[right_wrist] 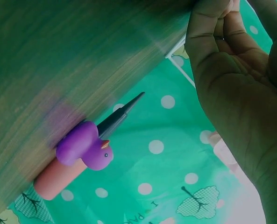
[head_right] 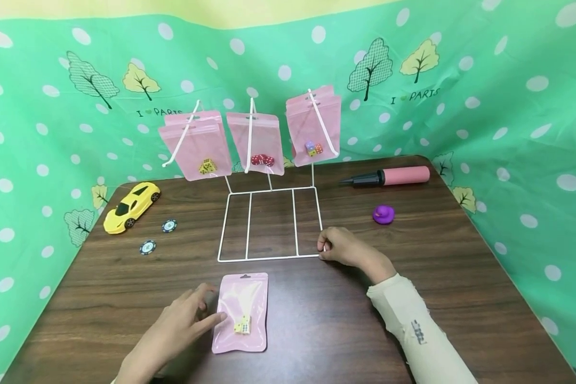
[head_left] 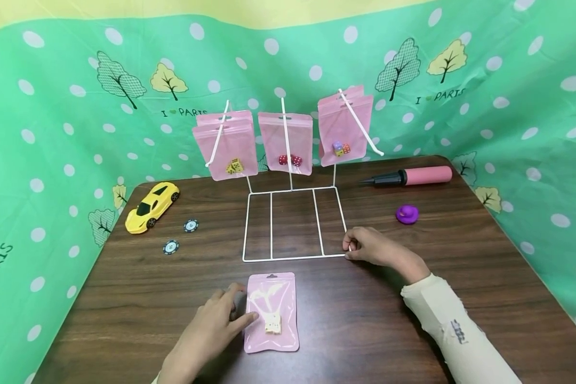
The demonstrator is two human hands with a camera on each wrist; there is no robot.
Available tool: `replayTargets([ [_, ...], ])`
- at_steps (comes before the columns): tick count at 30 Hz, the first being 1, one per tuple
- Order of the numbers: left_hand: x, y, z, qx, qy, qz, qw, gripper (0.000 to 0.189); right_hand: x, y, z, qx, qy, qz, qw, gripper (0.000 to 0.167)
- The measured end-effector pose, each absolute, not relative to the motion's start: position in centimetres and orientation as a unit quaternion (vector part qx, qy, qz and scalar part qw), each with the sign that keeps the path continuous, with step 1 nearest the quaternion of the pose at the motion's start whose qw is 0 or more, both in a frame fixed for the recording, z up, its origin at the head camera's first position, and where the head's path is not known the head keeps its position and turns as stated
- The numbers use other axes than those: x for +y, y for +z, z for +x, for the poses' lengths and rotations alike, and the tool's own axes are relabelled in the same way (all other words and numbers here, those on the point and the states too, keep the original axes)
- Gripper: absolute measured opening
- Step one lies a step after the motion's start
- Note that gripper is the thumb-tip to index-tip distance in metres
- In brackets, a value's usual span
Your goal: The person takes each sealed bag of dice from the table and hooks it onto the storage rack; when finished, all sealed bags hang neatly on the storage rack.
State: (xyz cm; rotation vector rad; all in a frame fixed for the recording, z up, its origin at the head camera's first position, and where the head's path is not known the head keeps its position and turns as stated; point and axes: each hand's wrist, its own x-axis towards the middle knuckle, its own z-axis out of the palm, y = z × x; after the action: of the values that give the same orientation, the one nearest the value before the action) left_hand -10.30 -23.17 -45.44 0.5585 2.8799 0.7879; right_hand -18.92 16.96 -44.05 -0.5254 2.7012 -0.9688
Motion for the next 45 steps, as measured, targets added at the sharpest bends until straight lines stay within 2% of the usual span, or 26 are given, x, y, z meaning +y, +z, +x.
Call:
replayTargets([
  [7,-20.8,-45.2,-9.8,0.958,0.232,0.165,0.035,0.052,17.0,-44.0,-18.9,0.923,-0.324,-0.177,0.111,0.016],
  [9,-20.2,-44.5,-9.7,0.96,0.229,0.154,0.047,0.057,17.0,-44.1,-18.9,0.922,-0.325,-0.18,0.11,0.016],
  [14,-19.6,-44.8,-9.9,0.958,0.221,0.177,0.041,0.067,17.0,-44.0,-18.8,0.922,-0.326,-0.178,0.109,0.017],
  [21,-20.3,-46.7,-10.7,0.94,0.243,0.241,-0.004,0.047,17.0,-43.9,-18.9,0.92,-0.33,-0.18,0.11,0.016],
  [28,-20.2,-45.0,-11.0,0.932,0.288,0.217,0.032,0.033,17.0,-44.0,-18.8,0.92,-0.328,-0.18,0.111,0.017],
  [31,-20.3,-44.7,-11.2,0.929,0.3,0.216,0.028,0.026,16.9,-44.0,-18.8,0.921,-0.325,-0.181,0.111,0.017],
  [36,-20.8,-44.4,-11.7,0.924,0.303,0.233,0.02,0.028,16.9,-44.0,-18.8,0.921,-0.326,-0.182,0.109,0.017],
  [42,-22.0,-42.3,-13.3,0.915,0.319,0.235,0.073,0.02,16.9,-43.9,-18.7,0.921,-0.326,-0.183,0.111,0.017],
  [45,-22.5,-40.9,-14.2,0.915,0.324,0.231,0.069,0.02,17.0,-43.8,-18.6,0.921,-0.327,-0.182,0.107,0.017],
])
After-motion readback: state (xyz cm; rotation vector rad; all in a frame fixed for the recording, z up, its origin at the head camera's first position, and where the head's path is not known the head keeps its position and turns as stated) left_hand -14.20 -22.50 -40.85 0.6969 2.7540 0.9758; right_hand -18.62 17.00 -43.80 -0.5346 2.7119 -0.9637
